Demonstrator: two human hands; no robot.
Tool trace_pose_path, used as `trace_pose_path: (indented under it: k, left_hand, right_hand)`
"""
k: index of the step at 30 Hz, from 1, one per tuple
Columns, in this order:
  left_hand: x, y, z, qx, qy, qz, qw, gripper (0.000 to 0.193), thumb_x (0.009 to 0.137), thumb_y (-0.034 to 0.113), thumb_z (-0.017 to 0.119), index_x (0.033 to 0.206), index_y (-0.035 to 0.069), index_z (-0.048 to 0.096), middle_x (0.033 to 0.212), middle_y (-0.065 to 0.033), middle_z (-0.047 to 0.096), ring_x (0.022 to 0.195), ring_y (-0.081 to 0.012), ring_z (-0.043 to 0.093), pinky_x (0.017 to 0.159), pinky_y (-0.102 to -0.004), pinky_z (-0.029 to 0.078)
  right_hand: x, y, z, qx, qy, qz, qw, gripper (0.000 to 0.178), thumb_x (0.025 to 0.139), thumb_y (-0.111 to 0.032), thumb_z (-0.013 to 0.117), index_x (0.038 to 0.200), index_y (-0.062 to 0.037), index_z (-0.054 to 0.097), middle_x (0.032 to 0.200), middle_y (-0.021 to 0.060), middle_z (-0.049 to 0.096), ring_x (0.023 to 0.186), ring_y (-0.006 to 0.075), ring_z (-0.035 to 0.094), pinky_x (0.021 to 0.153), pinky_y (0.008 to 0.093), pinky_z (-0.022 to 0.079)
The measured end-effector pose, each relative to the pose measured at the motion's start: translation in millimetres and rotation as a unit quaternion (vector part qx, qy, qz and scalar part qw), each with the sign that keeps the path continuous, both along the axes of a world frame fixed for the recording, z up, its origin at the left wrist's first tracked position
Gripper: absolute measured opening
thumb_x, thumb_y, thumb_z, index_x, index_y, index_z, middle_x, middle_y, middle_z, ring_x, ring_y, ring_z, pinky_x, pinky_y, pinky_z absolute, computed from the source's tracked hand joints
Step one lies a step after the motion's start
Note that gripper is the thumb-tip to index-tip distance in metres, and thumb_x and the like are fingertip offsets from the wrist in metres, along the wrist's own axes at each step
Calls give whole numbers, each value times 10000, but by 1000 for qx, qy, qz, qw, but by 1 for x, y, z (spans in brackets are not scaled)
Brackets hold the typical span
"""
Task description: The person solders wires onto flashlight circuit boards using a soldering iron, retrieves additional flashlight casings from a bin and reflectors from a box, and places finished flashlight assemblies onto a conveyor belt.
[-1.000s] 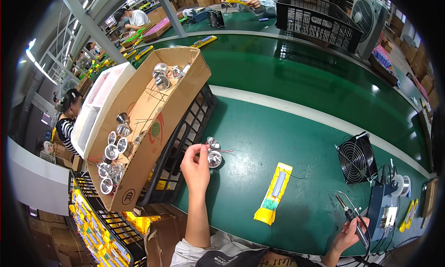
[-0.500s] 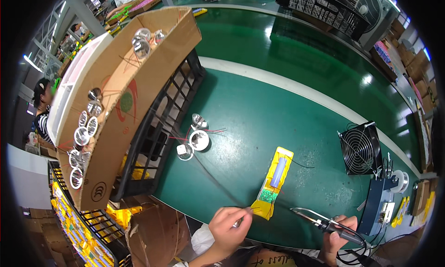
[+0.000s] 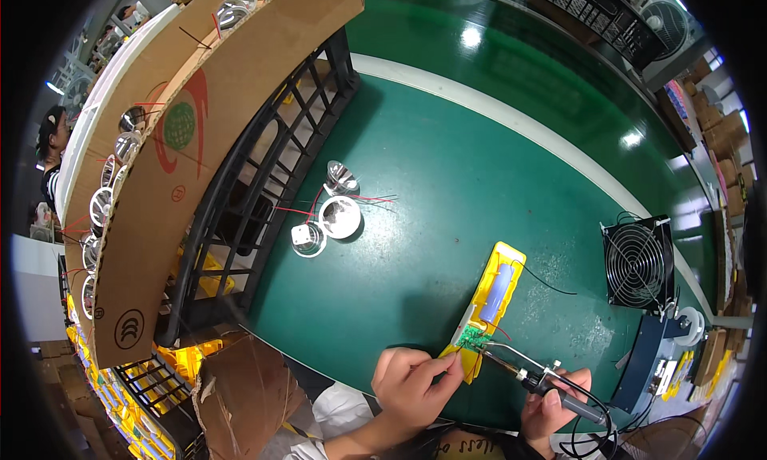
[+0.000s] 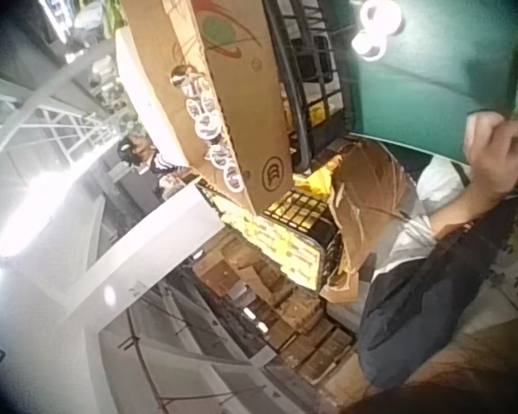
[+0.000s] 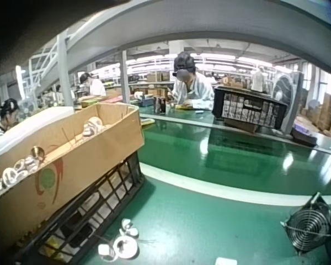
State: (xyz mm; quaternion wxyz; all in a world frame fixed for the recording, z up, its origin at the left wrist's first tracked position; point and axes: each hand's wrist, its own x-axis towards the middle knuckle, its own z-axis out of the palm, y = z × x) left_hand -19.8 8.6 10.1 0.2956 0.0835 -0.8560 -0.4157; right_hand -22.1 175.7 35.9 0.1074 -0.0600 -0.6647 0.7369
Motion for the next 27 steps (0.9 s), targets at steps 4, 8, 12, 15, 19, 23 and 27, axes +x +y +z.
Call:
trace_pose_path:
  k: [4, 8, 12, 15, 19, 23, 27]
  left_hand:
    - [-1, 1, -2, -7, 14, -1, 1000, 211, 544, -2, 755, 701, 91, 650, 655, -7, 462, 557, -162, 466, 494, -269, 365]
    - [0, 2, -3, -11, 18, -6, 1000, 225, 544, -7, 760, 722, 87, 660, 657, -9, 465, 547, -166, 479, 478, -263, 380]
    - [-1, 0, -1, -7, 14, -18, 1000, 230, 545, -8, 760, 730, 87, 663, 657, -10, 465, 551, -167, 484, 473, -260, 388]
    - [1, 1, -2, -13, -6, -8, 1000, 214, 590, 70, 766, 748, 146, 643, 674, 20, 491, 574, -165, 519, 500, -285, 419]
    - [1, 2, -4, -11, -1, -12, 1000, 214, 592, 59, 759, 754, 132, 641, 676, 16, 487, 574, -164, 516, 493, -282, 416]
    - [-2, -1, -1, -11, 21, -25, 999, 229, 543, 1, 759, 728, 92, 661, 658, -6, 469, 532, -161, 481, 459, -256, 378]
    - [-1, 1, -4, -10, 24, -15, 1000, 230, 543, -2, 757, 730, 92, 662, 656, -5, 470, 533, -160, 482, 458, -256, 378]
  right_hand:
    - [-2, -8, 0, 40, -16, -17, 999, 429, 729, -313, 690, 823, -42, 371, 575, 44, 449, 406, 72, 405, 382, 169, 351]
    - [-2, -9, -1, 46, -10, -26, 999, 437, 724, -316, 698, 820, -46, 367, 582, 38, 452, 436, 74, 424, 400, 168, 344]
    - [-1, -4, -8, 49, 16, -15, 999, 412, 756, -279, 676, 857, -28, 366, 596, 71, 477, 408, 74, 432, 387, 179, 368]
    - [-1, -3, -6, 56, 6, -7, 998, 416, 759, -286, 671, 854, -25, 361, 594, 64, 472, 413, 72, 434, 395, 175, 373]
    - [-3, -8, -6, 77, 3, -26, 997, 431, 749, -310, 673, 831, -34, 353, 588, 47, 454, 422, 67, 418, 400, 167, 346]
    - [-2, -7, -7, 83, -1, -33, 996, 432, 746, -326, 661, 819, -42, 344, 574, 31, 439, 426, 64, 405, 413, 156, 325]
    - [-1, -3, -11, 101, 3, -20, 995, 419, 756, -324, 645, 821, -41, 343, 572, 34, 440, 425, 65, 407, 414, 155, 327]
